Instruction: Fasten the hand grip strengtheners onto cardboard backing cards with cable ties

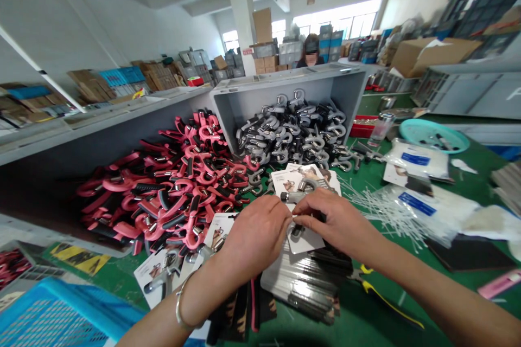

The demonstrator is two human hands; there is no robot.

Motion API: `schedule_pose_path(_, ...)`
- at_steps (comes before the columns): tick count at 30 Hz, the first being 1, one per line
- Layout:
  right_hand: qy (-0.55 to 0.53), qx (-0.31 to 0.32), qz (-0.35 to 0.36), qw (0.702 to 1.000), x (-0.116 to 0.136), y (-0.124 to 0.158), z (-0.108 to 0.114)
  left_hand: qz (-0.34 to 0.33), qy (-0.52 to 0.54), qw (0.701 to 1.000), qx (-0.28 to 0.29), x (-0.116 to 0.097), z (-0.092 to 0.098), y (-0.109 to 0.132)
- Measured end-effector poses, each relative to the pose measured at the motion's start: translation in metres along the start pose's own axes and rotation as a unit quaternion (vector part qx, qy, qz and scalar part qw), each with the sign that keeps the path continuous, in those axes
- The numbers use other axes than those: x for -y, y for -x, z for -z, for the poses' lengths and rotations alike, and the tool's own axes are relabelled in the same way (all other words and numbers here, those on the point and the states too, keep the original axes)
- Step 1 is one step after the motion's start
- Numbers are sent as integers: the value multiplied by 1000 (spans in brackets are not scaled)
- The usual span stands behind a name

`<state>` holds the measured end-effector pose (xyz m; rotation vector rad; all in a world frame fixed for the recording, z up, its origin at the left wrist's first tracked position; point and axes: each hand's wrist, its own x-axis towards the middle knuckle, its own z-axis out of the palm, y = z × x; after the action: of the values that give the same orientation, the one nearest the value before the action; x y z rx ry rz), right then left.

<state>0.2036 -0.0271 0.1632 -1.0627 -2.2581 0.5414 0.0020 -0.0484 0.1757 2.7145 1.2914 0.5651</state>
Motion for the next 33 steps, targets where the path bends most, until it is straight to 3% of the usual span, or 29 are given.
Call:
schedule_pose_path(4, 6, 4, 25, 1000, -4, 4, 0, 23, 108, 992, -59, 1, 2, 8)
schedule_pose_path(7, 1, 3, 34, 999, -6, 5, 0, 89, 227, 963, -118, 5, 0, 15)
schedule_pose_path(10, -18, -5, 30, 999, -4, 4, -3, 110, 266, 949, -131, 5, -2, 15)
schedule_pose_path(14, -57, -45, 24, 997, -1, 5, -10, 31, 235, 966, -105, 0, -6, 11)
schedule_pose_path(17, -88, -74, 2, 993, -1, 5, -11, 71, 172, 976, -112, -4, -20, 14)
schedule_pose_path(21, -97, -62, 19, 993, -1, -2, -11, 105, 147, 975, -129, -4, -42, 23)
schedule_pose_path(26, -109, -92, 64, 988, -4, -8, -20, 130, 123, 969, -171, 6, -49, 25)
schedule_pose_path(29, -79, -76, 71, 991, -6, 10, -22, 144, 94, 969, -174, 11, -49, 26)
schedule_pose_path(31, -43, -43, 70, 996, -9, 30, -18, 126, 67, 975, -170, 11, -50, 29)
schedule_pose_path(33, -5, -48, 59, 997, -19, 55, -13, 94, 34, 982, -161, 11, -51, 31)
